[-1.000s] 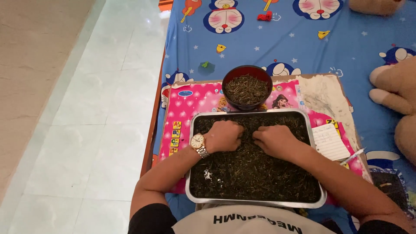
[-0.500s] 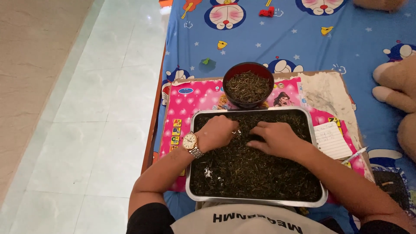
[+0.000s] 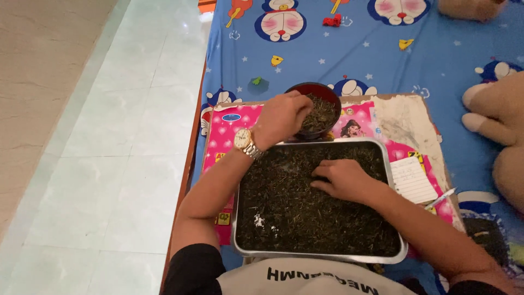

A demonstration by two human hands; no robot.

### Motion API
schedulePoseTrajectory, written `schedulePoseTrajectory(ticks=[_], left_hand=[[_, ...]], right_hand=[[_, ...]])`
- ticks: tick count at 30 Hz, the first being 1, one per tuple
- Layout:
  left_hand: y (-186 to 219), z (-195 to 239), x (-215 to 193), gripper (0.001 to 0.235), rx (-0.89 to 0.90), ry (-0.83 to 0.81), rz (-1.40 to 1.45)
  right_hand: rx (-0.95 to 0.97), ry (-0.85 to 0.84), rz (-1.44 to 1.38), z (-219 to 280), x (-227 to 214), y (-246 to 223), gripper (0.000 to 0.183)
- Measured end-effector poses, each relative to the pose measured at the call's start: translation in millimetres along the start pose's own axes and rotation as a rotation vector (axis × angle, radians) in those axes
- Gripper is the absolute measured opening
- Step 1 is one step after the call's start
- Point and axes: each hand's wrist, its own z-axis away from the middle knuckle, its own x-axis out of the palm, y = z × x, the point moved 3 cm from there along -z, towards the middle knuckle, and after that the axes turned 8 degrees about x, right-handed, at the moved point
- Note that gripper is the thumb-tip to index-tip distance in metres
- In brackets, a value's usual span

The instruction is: Sorting dried tea leaves by hand to remove stems and impurities into a separate bowl.

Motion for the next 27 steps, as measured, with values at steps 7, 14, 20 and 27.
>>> schedulePoseTrajectory(ticks=[7,14,20,27], left_hand=[[8,40,27,0.011,-0.026,-0.273,0.055],[23,78,51,0.024,-0.109,-0.681,-0.103],[39,76,52,0.021,0.012,-0.661,-0.008],[48,77,41,0.019,0.016,-0.606,0.065]], right_hand=[[-0.033,0.071,-0.012,4,3,1,0.016],[-0.033,0.062,-0.023,2,-10,-5,0.017],[-0.030,-0.009,-0.062,3,-15,-14,0.032],[-0.073,0.025,-0.097,2,1,-4,0.016]])
